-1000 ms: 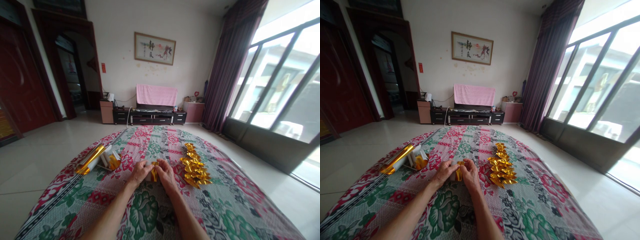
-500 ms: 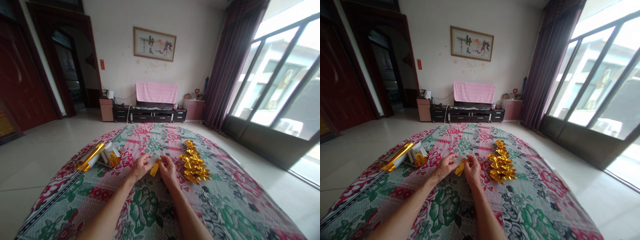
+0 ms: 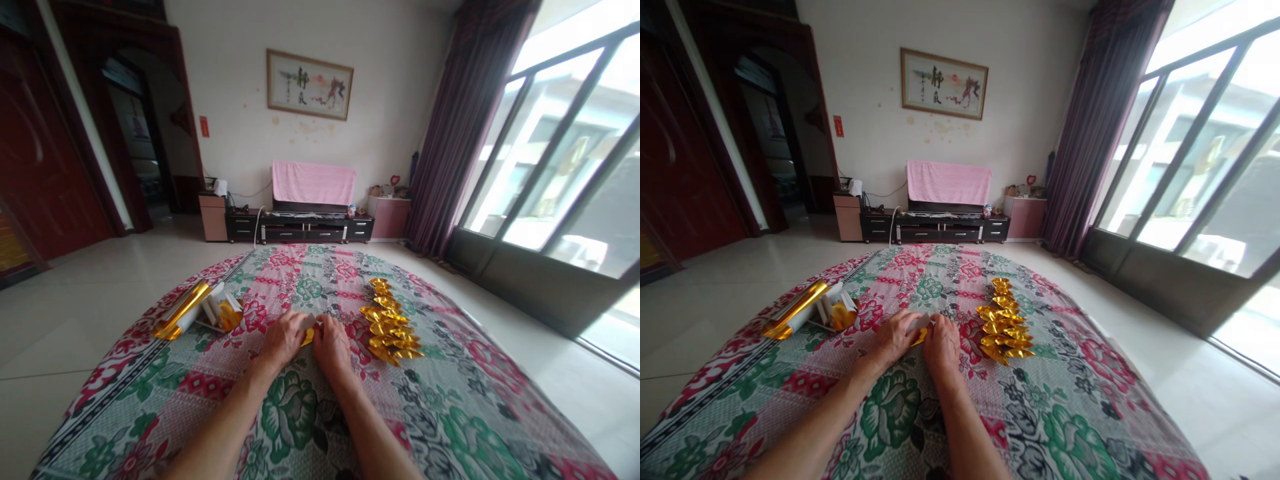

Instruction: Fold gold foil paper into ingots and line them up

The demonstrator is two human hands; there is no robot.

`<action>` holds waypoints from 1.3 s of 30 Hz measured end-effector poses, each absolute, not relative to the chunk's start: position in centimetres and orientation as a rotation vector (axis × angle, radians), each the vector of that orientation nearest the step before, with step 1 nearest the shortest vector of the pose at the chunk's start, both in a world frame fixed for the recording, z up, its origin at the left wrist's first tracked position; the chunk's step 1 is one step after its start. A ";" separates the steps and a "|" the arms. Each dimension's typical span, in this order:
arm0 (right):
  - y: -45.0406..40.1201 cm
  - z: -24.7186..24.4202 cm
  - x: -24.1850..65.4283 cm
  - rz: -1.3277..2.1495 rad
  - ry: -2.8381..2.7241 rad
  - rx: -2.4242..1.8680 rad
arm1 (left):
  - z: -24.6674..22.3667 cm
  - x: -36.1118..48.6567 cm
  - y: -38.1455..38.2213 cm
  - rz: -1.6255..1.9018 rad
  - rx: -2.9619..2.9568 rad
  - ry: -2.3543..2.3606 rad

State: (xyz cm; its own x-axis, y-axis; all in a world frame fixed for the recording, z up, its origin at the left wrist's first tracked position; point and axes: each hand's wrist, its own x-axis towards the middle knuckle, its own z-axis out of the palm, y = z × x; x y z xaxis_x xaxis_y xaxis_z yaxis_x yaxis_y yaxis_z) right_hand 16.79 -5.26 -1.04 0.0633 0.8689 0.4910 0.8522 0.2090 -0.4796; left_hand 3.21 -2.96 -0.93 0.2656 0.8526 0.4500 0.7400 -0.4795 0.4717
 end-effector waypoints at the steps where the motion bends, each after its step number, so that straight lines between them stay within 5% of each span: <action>1: -5.3 -1.1 16.8 0.018 -1.774 -1.615 | -0.9 3.2 -3.1 0.977 2.405 1.518; 39: -5.7 -1.7 16.0 -0.068 -1.803 -1.711 | -1.7 2.8 -1.9 0.939 2.465 1.448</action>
State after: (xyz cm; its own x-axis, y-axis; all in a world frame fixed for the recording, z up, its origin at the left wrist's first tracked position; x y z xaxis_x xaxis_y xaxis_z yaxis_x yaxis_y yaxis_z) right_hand 16.02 -5.69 -1.74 0.0563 0.8778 0.4756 0.9114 0.1493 -0.3835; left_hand 2.82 -1.94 -1.75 0.3452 0.8262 0.4452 0.7436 -0.5302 0.4074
